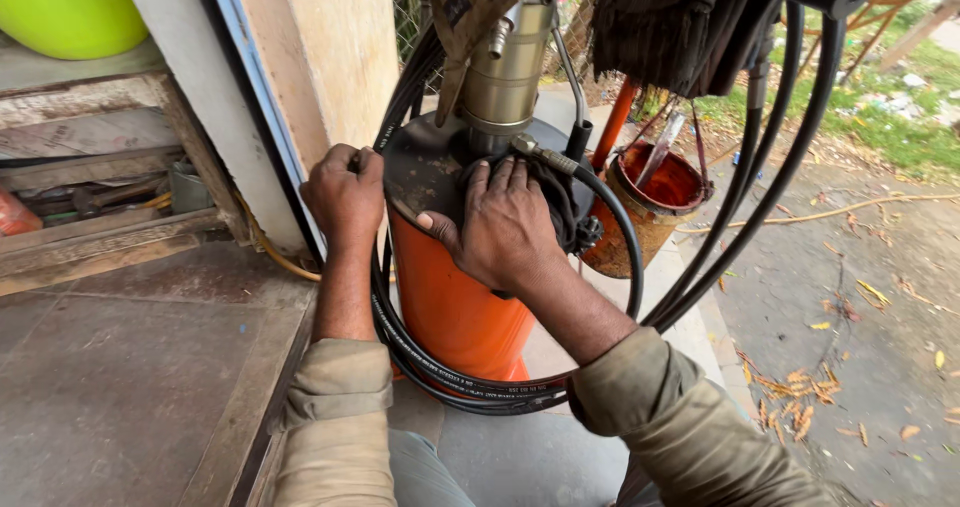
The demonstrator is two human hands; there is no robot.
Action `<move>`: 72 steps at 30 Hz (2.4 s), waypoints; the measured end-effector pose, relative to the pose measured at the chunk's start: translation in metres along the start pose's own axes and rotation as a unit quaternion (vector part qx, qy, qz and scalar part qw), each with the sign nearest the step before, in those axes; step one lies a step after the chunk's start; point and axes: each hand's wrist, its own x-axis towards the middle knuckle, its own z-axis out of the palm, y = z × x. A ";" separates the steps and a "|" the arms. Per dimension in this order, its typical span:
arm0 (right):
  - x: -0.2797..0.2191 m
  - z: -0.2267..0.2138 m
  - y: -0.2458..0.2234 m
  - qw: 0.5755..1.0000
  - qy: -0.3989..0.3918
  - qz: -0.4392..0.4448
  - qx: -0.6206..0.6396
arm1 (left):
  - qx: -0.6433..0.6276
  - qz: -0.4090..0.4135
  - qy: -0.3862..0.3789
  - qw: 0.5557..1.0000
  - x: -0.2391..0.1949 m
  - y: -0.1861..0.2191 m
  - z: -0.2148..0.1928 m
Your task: The person squats beside an orange garden sprayer and wipes its body, pressure gauge, and top valve assembly with a dark cloth. They handle the attached hose and a small bucket of red liquid, then stand and continue wiping the upper parts of the sprayer.
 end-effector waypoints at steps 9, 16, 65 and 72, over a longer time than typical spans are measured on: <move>0.017 0.007 0.003 0.972 0.056 -0.174 0.145 | -0.085 -0.052 0.015 0.995 -0.002 0.005 0.005; 0.002 0.007 -0.004 0.984 0.069 -0.087 0.138 | -0.071 -0.025 -0.007 0.997 0.001 -0.002 0.004; -0.064 -0.003 -0.018 0.992 0.117 0.004 0.041 | -0.176 -0.049 -0.086 0.979 0.002 -0.019 -0.005; -0.036 0.023 0.022 0.983 0.179 0.035 0.015 | -0.151 -0.002 -0.050 0.987 0.001 -0.019 -0.004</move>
